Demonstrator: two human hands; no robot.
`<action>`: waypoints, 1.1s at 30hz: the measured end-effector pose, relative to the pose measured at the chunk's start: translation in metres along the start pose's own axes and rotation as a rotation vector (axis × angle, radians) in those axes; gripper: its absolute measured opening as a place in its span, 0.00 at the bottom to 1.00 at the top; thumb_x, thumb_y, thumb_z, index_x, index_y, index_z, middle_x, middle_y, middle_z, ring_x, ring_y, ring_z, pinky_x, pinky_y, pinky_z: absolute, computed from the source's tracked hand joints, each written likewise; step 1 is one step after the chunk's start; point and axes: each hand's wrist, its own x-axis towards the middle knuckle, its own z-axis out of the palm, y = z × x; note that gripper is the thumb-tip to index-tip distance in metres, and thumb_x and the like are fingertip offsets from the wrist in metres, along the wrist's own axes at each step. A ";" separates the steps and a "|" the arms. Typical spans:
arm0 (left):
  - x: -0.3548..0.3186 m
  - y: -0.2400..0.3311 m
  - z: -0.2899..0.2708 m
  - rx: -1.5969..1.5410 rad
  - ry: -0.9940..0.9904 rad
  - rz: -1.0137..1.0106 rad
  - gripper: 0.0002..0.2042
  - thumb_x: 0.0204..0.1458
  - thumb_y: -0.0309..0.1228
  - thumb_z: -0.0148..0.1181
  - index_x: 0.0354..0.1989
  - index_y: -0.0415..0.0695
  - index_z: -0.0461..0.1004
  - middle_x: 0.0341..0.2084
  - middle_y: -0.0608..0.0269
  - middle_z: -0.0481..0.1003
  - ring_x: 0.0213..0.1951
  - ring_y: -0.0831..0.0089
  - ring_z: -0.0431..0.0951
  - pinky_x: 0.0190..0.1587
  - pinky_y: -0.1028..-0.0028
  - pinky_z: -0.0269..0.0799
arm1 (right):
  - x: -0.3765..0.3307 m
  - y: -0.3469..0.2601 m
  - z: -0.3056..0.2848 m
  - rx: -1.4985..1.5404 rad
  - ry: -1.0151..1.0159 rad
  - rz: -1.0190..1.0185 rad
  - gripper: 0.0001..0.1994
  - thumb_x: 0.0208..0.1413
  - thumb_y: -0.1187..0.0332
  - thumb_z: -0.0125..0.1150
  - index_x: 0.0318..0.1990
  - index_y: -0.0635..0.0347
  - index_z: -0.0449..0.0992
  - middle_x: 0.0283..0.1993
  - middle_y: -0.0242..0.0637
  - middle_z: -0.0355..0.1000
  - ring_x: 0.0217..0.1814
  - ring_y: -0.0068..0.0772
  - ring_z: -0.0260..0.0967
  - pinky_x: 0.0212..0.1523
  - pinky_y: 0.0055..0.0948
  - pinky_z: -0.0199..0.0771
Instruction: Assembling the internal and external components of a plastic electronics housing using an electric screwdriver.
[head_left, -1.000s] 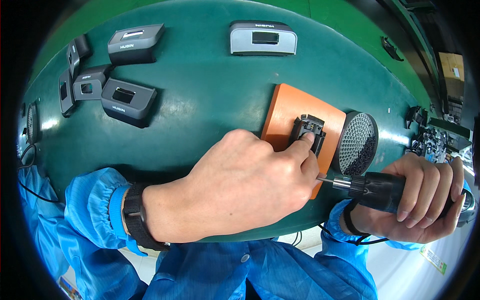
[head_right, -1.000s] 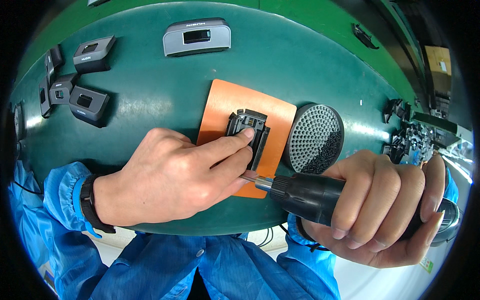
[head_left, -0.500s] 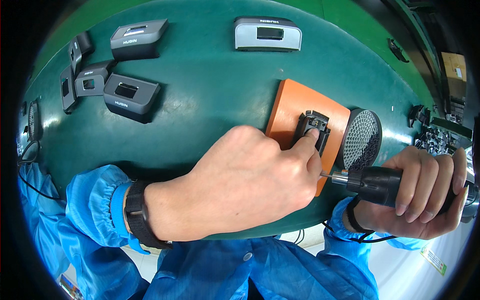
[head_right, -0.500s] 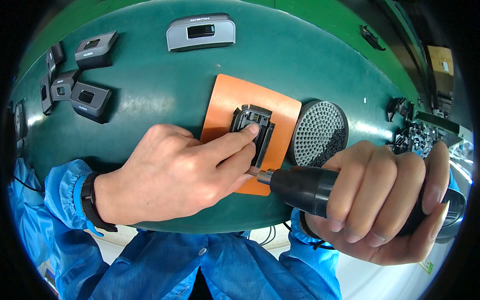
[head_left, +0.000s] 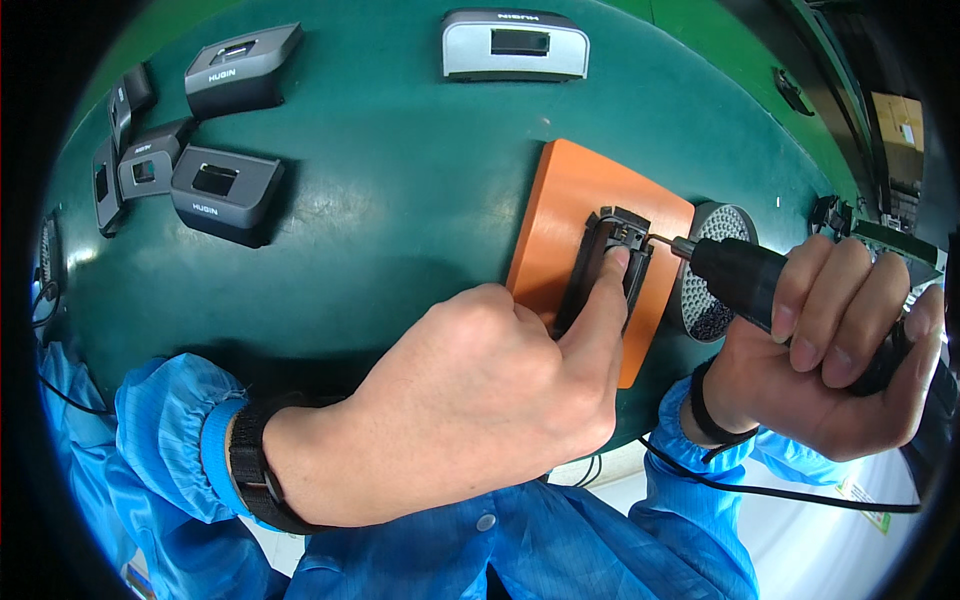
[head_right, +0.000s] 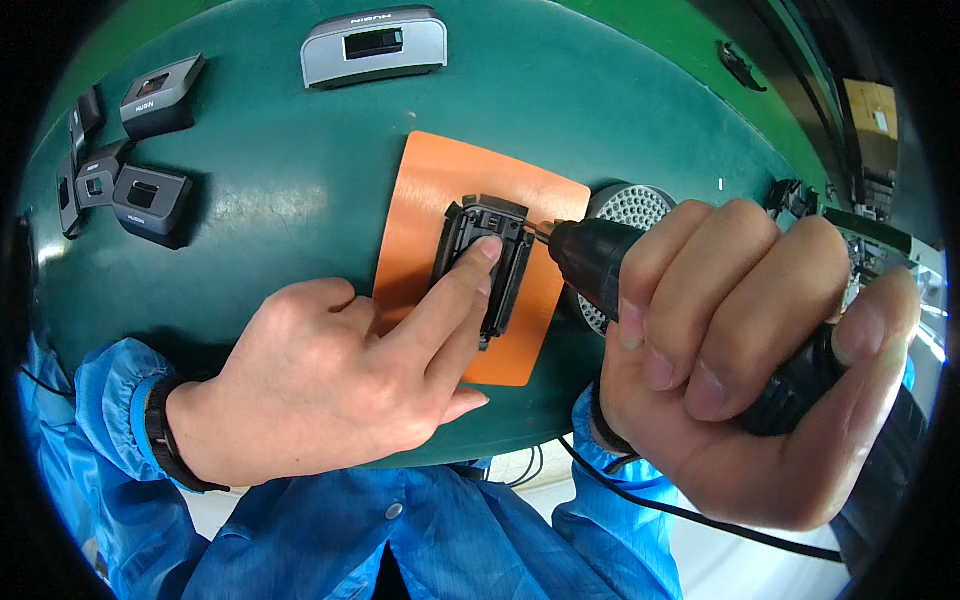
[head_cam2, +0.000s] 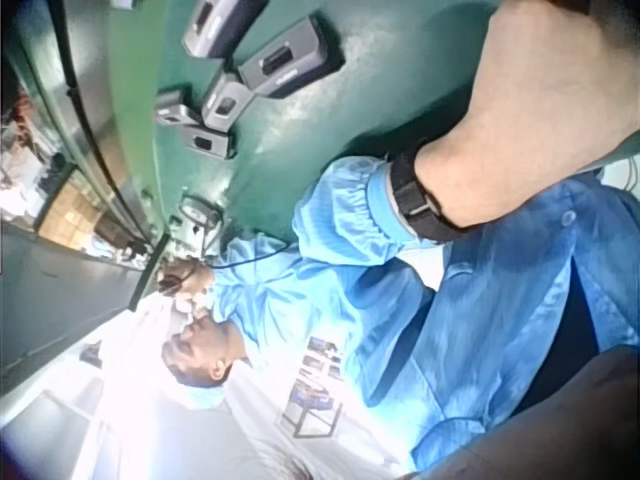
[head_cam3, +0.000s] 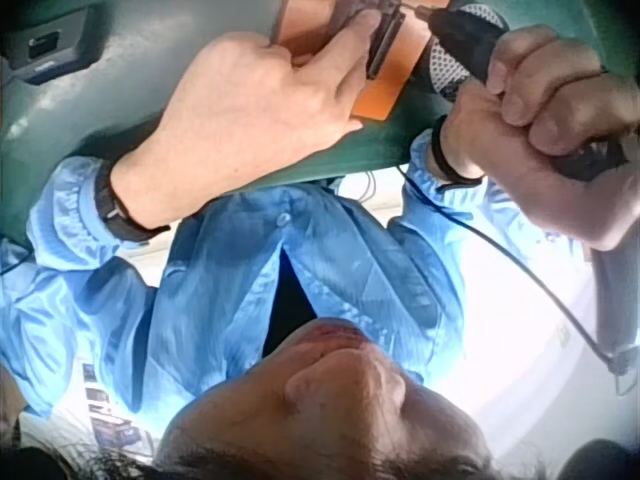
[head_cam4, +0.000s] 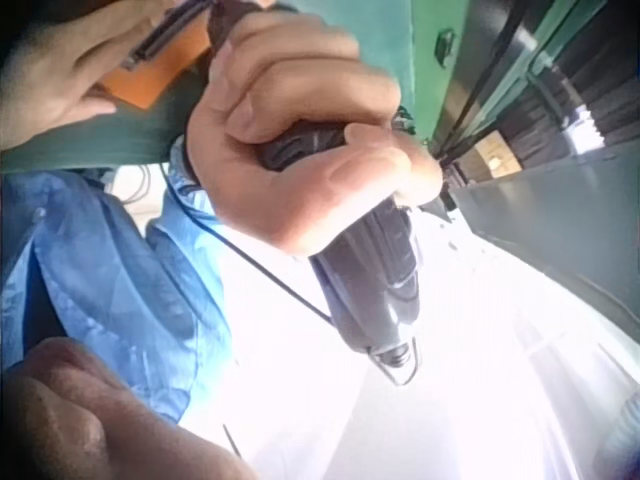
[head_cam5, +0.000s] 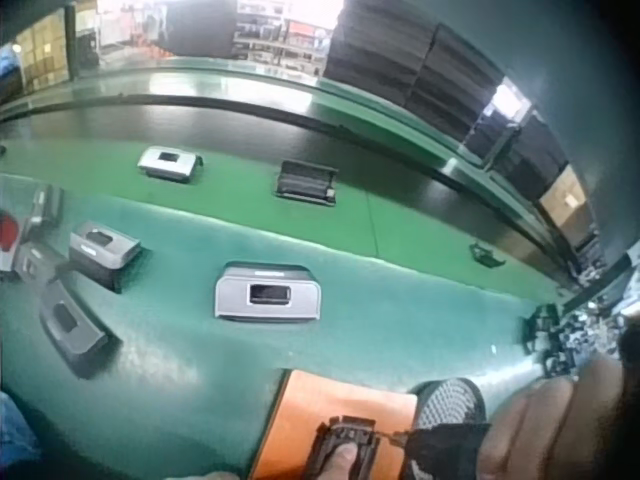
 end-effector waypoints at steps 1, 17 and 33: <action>0.000 0.000 0.001 0.009 0.002 -0.005 0.23 0.42 0.48 0.71 0.39 0.41 0.85 0.54 0.55 0.80 0.12 0.83 0.63 0.19 0.82 0.55 | -0.003 0.003 0.003 -0.023 0.035 -0.025 0.13 0.74 0.60 0.35 0.50 0.54 0.66 0.23 0.31 0.61 0.21 0.27 0.58 0.28 0.35 0.65; 0.013 -0.001 0.004 -0.215 0.111 -0.057 0.18 0.51 0.43 0.70 0.36 0.36 0.83 0.45 0.58 0.81 0.16 0.78 0.74 0.17 0.78 0.65 | -0.022 -0.023 0.017 0.182 0.441 -0.175 0.10 0.60 0.60 0.58 0.36 0.53 0.65 0.14 0.17 0.61 0.12 0.08 0.58 0.21 0.06 0.63; 0.012 -0.007 -0.001 -0.221 0.093 -0.045 0.10 0.51 0.34 0.68 0.34 0.38 0.82 0.45 0.56 0.81 0.16 0.79 0.74 0.16 0.79 0.65 | -0.033 -0.037 0.008 0.267 0.530 0.010 0.11 0.62 0.56 0.56 0.38 0.50 0.66 0.18 0.18 0.66 0.17 0.07 0.68 0.25 0.09 0.75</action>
